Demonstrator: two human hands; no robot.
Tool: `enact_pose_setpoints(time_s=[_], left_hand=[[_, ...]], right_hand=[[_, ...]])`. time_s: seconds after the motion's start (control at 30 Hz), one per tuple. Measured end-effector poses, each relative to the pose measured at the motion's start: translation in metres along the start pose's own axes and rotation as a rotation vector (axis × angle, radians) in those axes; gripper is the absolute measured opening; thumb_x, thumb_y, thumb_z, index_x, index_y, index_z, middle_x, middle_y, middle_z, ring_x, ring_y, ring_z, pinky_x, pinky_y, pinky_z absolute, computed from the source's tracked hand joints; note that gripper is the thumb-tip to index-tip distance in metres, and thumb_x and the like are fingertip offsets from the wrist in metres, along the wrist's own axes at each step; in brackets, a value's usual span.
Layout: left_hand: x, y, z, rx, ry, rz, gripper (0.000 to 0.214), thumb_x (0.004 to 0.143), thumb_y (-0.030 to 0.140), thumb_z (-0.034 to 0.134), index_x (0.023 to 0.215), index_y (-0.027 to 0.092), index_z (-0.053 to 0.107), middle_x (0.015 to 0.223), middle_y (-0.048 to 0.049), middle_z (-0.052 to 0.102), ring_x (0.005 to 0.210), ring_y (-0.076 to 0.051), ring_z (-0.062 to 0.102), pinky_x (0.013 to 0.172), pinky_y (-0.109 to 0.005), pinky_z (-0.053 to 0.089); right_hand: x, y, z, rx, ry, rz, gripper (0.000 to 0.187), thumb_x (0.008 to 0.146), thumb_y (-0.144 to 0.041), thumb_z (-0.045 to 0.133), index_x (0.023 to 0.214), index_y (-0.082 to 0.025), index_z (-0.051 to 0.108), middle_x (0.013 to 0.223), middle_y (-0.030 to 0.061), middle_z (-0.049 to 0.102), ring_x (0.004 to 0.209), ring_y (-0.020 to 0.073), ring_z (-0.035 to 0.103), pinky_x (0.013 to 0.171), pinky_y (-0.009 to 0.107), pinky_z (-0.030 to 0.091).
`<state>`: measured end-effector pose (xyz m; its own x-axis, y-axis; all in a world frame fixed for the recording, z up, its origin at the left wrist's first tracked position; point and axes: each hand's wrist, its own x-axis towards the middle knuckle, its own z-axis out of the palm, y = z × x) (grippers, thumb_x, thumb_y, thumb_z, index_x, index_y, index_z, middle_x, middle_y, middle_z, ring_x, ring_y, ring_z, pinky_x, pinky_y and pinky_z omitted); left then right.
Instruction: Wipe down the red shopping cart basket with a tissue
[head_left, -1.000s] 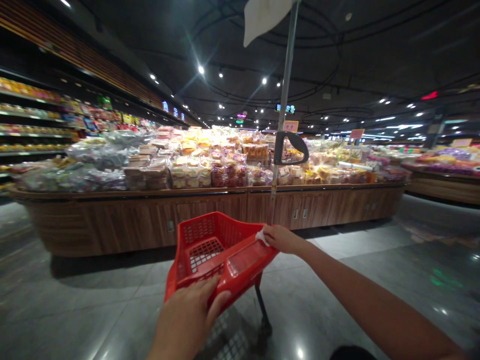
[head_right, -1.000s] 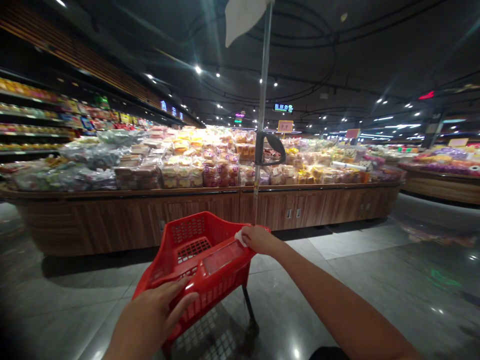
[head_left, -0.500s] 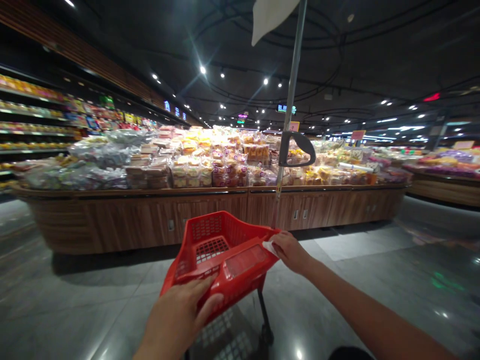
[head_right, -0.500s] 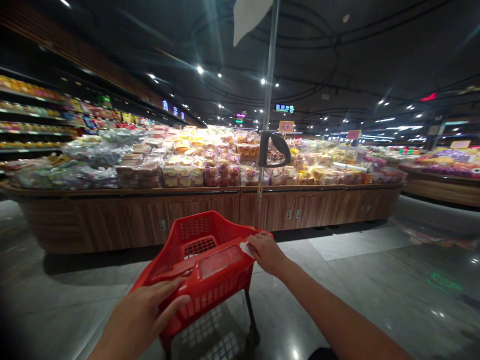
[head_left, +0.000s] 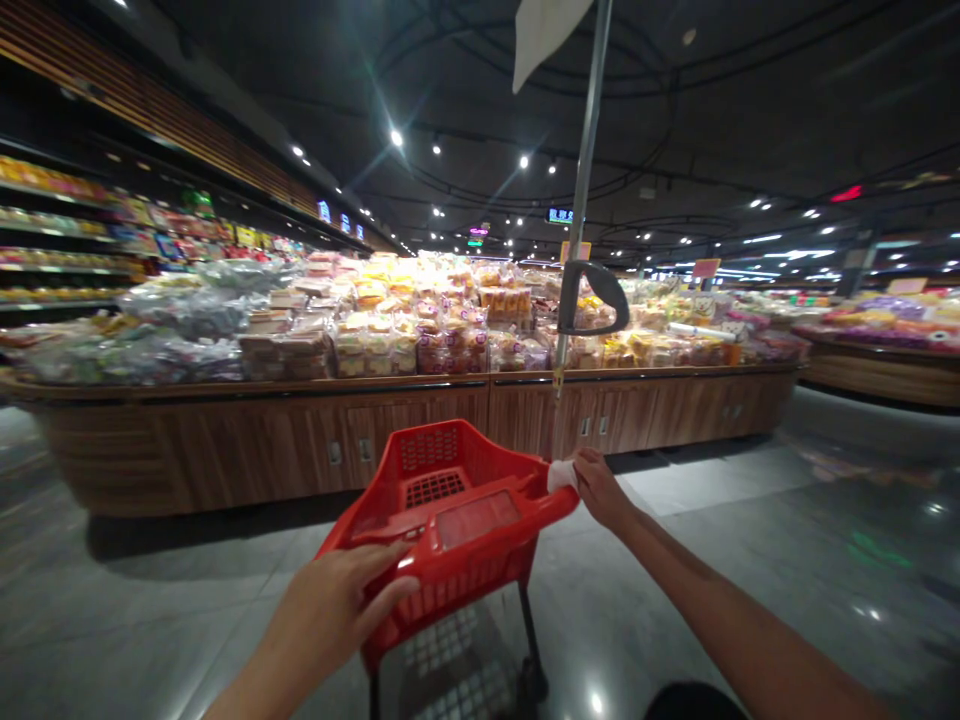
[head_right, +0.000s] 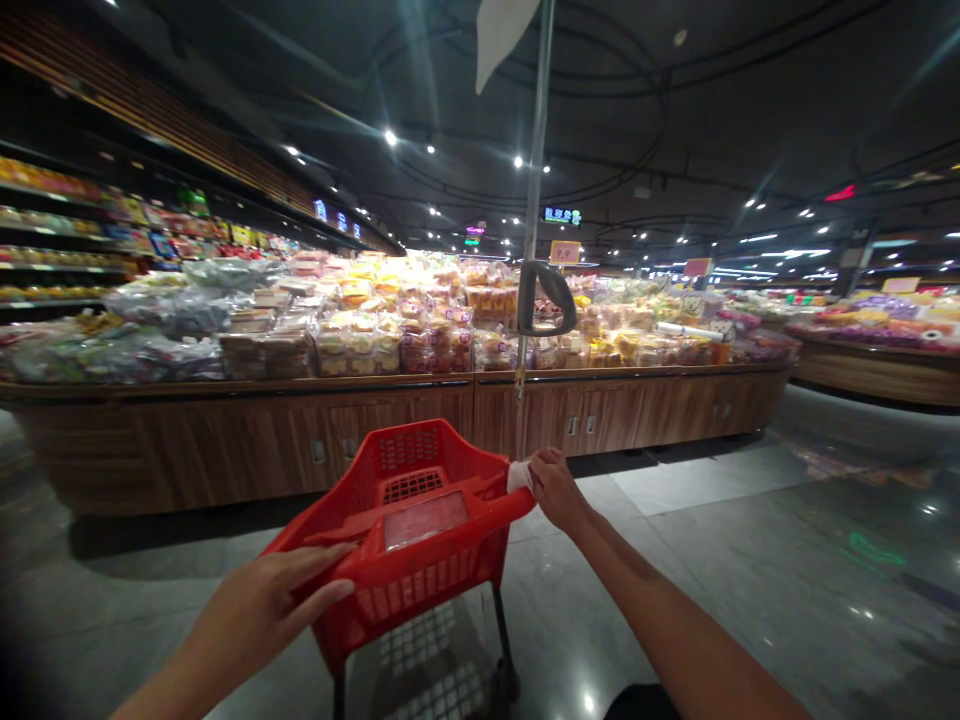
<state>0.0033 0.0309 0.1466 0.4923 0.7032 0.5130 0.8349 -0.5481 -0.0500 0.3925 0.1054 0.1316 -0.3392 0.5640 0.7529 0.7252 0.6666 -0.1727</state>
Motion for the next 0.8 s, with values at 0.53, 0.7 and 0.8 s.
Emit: enact_pose_setpoints(time_s=[0.53, 0.7, 0.8], left_hand=[[0.015, 0.054, 0.014, 0.033, 0.351, 0.192, 0.042, 0.081, 0.036, 0.057, 0.121, 0.022, 0.056, 0.115, -0.0062, 0.067, 0.106, -0.024, 0.060, 0.096, -0.044, 0.042], [0.045, 0.115, 0.044, 0.002, 0.399, 0.192, 0.043, 0.083, 0.033, 0.053, 0.122, 0.014, 0.055, 0.121, -0.0106, 0.063, 0.112, -0.025, 0.057, 0.096, -0.041, 0.044], [0.052, 0.120, 0.056, -0.005, 0.417, 0.071, 0.036, 0.086, 0.029, 0.050, 0.118, 0.015, 0.058, 0.118, -0.0107, 0.065, 0.109, -0.025, 0.059, 0.094, -0.041, 0.044]], right_hand=[[-0.009, -0.041, 0.019, 0.062, 0.076, 0.106, 0.023, 0.079, -0.006, 0.032, 0.076, -0.019, 0.050, 0.076, 0.0040, 0.058, 0.073, 0.0182, 0.050, 0.074, 0.033, 0.033], [0.004, -0.059, 0.016, 0.137, -0.086, 0.046, 0.023, 0.080, -0.010, 0.037, 0.080, -0.019, 0.057, 0.079, 0.0016, 0.064, 0.072, 0.0156, 0.053, 0.073, 0.029, 0.034], [0.012, -0.068, 0.013, 0.226, -0.266, -0.037, 0.021, 0.082, -0.016, 0.045, 0.092, -0.020, 0.062, 0.086, 0.0003, 0.067, 0.078, 0.0153, 0.057, 0.077, 0.029, 0.034]])
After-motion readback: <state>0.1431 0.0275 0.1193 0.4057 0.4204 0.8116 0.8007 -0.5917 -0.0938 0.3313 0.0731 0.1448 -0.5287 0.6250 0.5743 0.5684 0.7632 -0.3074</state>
